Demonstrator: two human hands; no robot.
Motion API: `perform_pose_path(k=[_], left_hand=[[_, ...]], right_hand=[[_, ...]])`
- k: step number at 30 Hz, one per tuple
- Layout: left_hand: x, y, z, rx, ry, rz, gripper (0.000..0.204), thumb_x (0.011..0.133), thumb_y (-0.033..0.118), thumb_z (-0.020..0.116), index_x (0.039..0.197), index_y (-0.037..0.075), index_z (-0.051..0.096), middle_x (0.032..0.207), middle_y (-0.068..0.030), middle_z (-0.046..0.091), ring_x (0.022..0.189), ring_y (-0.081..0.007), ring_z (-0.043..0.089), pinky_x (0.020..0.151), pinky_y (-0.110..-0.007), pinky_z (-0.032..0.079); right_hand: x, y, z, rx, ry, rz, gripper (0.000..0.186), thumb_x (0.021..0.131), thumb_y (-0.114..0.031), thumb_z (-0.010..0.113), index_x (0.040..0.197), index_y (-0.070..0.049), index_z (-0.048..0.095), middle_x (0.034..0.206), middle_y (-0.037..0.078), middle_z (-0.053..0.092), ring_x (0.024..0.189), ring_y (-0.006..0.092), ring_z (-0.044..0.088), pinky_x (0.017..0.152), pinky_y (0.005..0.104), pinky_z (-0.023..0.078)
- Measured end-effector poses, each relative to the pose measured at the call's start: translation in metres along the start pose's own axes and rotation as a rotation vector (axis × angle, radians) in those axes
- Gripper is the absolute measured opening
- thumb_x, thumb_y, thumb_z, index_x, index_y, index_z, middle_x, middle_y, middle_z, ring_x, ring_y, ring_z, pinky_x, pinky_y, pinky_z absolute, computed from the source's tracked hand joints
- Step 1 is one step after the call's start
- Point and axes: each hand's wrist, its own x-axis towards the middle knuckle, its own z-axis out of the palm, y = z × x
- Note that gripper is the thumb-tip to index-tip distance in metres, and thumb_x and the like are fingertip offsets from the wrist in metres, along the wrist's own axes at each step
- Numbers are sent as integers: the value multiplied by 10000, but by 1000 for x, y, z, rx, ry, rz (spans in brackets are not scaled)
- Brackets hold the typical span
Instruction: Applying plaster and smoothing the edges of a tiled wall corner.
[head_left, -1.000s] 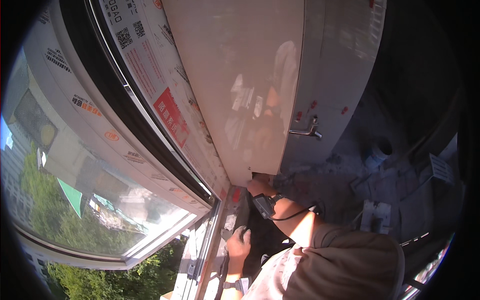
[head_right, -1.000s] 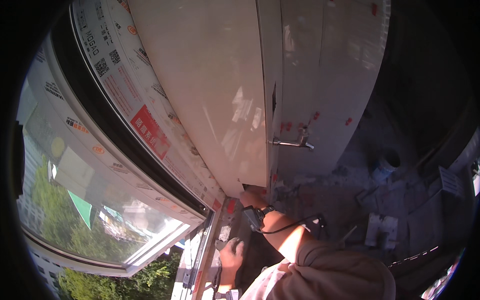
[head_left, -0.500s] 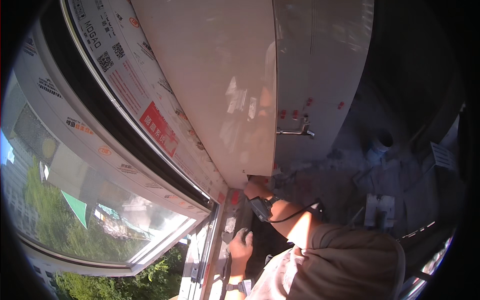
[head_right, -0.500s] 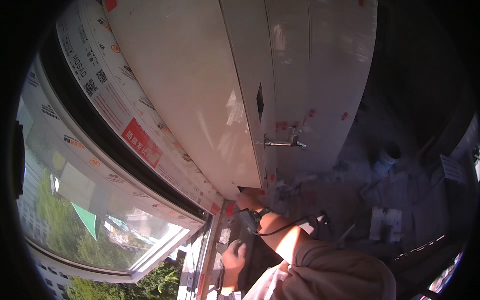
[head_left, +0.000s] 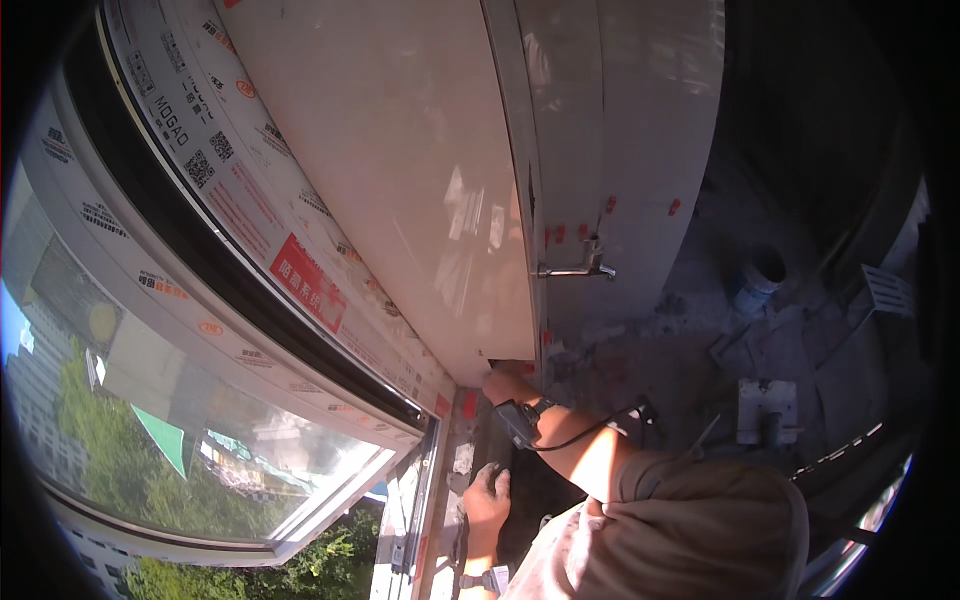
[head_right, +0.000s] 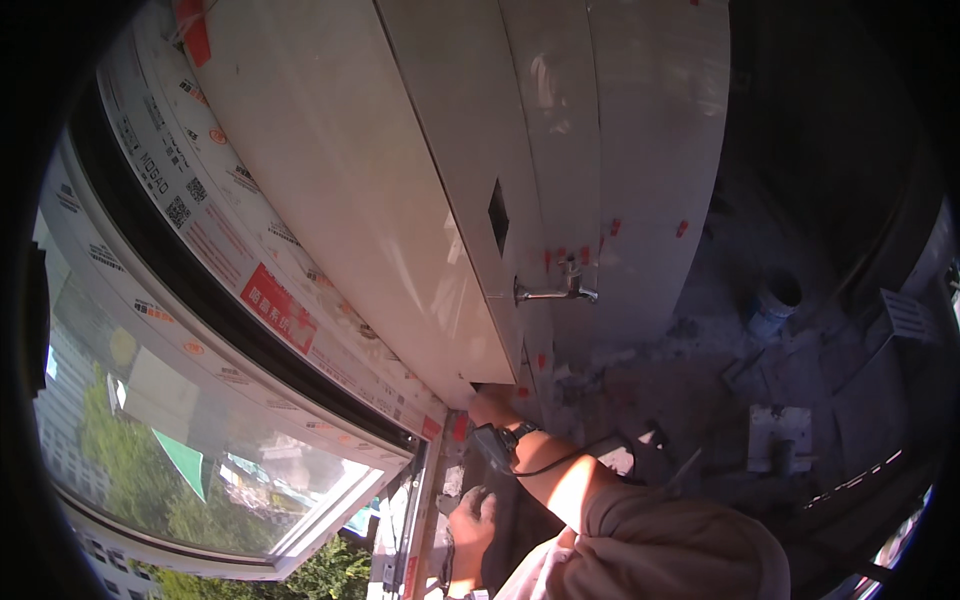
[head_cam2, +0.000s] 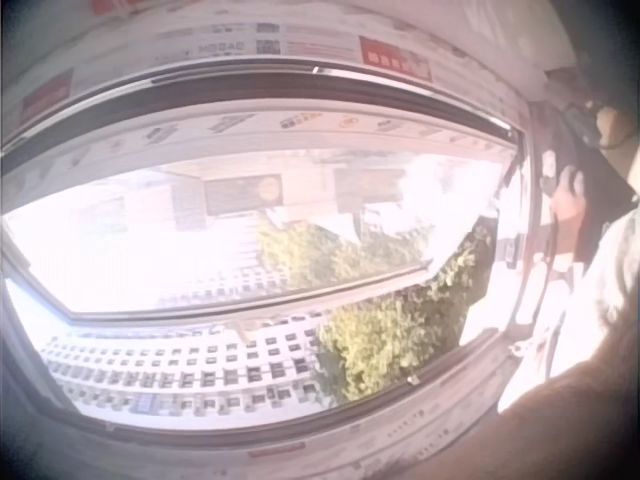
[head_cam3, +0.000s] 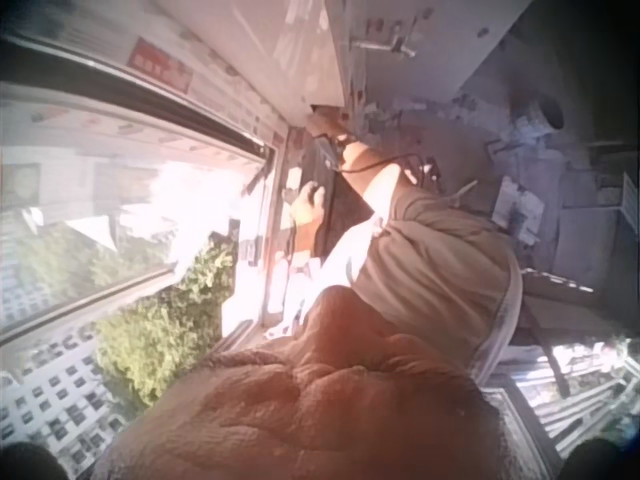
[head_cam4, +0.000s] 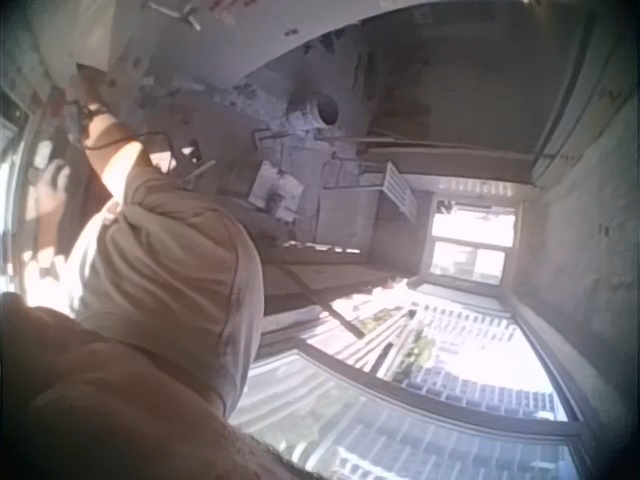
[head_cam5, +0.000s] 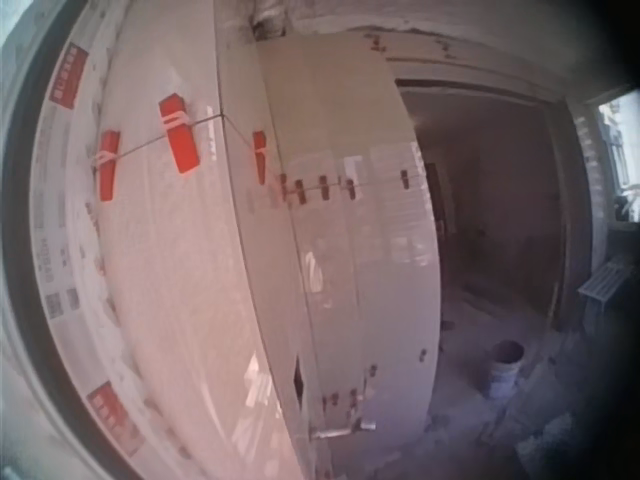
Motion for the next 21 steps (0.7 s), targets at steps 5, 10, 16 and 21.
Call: perform_pose_path(k=[5, 10, 16, 21], left_hand=[[-9, -16, -2, -11, 22, 11, 334, 897, 184, 678, 1128, -57, 655, 1007, -239, 710, 960, -334, 712, 834, -359, 545], [-15, -2, -8, -6, 38, -3, 325, 900, 181, 681, 1124, -54, 657, 975, -217, 719, 910, -272, 726, 805, -324, 546], [-21, 4, -18, -2, 76, -49, 313, 895, 184, 689, 1113, -39, 666, 978, -212, 721, 898, -285, 728, 787, -333, 553], [-23, 9, -19, 81, 65, -18, 312, 891, 194, 693, 1113, -23, 671, 980, -204, 721, 902, -290, 726, 794, -340, 553]], right_hand=[[0, -10, -3, -7, -62, -47, 181, 751, -165, 603, 731, -78, 760, 729, 163, 702, 714, 370, 680, 677, 536, 490], [21, -18, 80, 172, -148, -186, 174, 758, -162, 608, 738, -77, 758, 721, 154, 700, 724, 371, 683, 691, 522, 498], [33, -35, 117, 195, 779, 625, 210, 779, -253, 677, 713, -59, 723, 767, 190, 697, 728, 417, 666, 689, 518, 517], [21, -17, 66, 516, 73, 236, 152, 760, -196, 662, 688, -79, 727, 699, 177, 682, 668, 379, 663, 613, 505, 502]])
